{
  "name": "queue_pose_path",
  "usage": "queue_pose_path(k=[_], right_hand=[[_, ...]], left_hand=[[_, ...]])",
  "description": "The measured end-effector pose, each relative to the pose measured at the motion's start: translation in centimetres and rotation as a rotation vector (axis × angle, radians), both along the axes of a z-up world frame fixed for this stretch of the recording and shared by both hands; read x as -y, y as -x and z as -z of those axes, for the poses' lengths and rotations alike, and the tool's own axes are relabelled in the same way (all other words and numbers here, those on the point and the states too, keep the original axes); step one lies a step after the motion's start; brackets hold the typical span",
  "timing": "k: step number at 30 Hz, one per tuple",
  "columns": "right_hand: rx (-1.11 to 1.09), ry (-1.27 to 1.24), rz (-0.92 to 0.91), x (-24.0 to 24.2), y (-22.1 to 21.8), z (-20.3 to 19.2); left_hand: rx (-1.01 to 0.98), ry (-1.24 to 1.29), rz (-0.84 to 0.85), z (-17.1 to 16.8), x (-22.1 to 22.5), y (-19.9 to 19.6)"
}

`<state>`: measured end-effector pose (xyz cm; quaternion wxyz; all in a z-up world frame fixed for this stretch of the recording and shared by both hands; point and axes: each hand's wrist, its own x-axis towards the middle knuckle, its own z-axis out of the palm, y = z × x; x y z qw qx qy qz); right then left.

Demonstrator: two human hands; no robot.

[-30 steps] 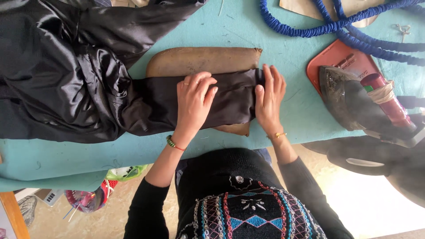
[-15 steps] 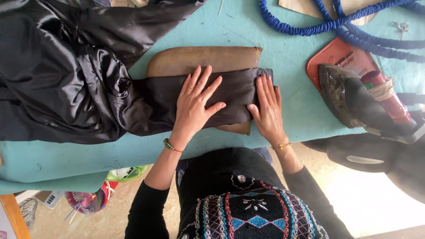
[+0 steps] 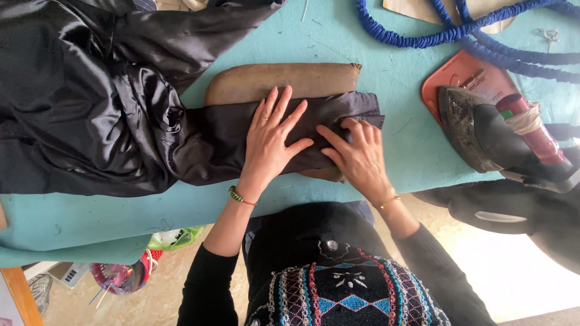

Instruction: Pressing a black garment using a steam iron and a pressing ham

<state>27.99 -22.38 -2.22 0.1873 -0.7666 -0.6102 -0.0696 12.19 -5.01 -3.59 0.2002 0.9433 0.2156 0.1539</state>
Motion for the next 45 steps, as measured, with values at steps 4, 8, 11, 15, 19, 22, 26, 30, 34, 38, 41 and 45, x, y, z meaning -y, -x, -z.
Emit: queue_pose_path(k=[4, 8, 11, 15, 19, 22, 26, 30, 34, 38, 41, 45], right_hand=[[-0.038, 0.029, 0.007, 1.8, 0.2, -1.3], [-0.140, 0.070, 0.039, 2.8, 1.2, -0.9], [-0.204, 0.093, 0.061, 3.3, 1.9, -0.7], [-0.237, 0.075, 0.073, 3.7, 2.3, 0.5], [-0.269, 0.066, 0.081, 3.7, 2.5, 0.9], [-0.269, 0.060, 0.084, 3.8, 2.4, 1.0], [-0.281, 0.043, 0.083, 3.9, 2.5, 0.9], [-0.315, 0.018, 0.076, 3.5, 2.2, -0.2], [-0.283, -0.006, 0.037, 2.0, 1.3, -0.2], [-0.363, -0.069, -0.051, -1.6, 0.0, -2.0], [-0.385, -0.072, -0.067, -3.9, -0.7, -0.7], [-0.319, -0.039, -0.080, -4.7, -1.0, 0.8]], left_hand=[[0.005, 0.042, 0.006, 0.3, 0.1, 0.1], [0.081, 0.142, 0.006, -0.5, -0.1, -0.1], [0.220, 0.175, -0.051, -1.0, -0.2, -0.4], [0.284, 0.086, -0.067, -0.3, -0.2, -1.7], [0.229, 0.091, -0.002, 1.5, -0.2, -2.8], [0.136, 0.142, 0.018, 1.9, -0.7, -2.6], [0.099, 0.186, 0.049, 0.9, -1.2, -2.0], [0.063, 0.181, 0.048, 0.4, -1.1, -2.0], [0.041, 0.195, 0.058, 0.0, -1.1, -2.1], [0.015, 0.195, 0.057, -0.1, -1.2, -2.0], [0.002, 0.206, 0.060, -0.7, -1.3, -2.0], [0.000, 0.183, 0.066, 0.3, -1.4, -2.0]])
